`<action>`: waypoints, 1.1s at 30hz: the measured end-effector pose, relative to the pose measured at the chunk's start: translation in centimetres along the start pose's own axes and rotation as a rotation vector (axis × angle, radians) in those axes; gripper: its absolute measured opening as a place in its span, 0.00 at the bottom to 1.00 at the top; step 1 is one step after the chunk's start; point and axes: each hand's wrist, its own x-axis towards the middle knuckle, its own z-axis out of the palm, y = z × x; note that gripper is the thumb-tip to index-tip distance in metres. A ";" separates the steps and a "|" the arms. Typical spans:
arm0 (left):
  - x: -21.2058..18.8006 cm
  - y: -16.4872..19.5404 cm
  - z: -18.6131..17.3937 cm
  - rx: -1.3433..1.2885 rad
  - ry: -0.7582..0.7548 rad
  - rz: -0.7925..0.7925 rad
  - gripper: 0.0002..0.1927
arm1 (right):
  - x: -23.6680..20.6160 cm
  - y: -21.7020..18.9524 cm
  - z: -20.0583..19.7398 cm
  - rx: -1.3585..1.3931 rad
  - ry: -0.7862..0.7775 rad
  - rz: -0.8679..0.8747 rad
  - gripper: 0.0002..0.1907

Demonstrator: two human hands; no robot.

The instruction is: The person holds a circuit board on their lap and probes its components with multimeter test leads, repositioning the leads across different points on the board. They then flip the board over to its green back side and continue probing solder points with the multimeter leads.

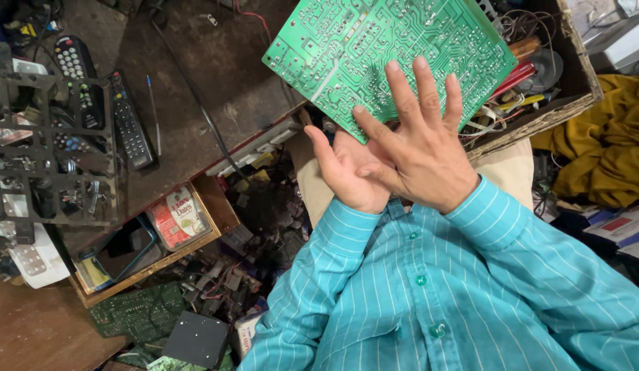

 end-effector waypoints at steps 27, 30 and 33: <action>0.7 -0.1 -1.2 -0.072 0.024 0.054 0.51 | -5.5 5.2 0.4 0.706 0.546 0.375 0.22; 0.6 0.0 -1.1 -0.091 0.016 0.044 0.52 | -6.1 7.2 1.3 1.029 0.618 0.509 0.18; 0.7 -0.1 -1.0 -0.139 0.005 0.046 0.51 | -6.5 8.4 2.1 1.293 0.570 0.658 0.15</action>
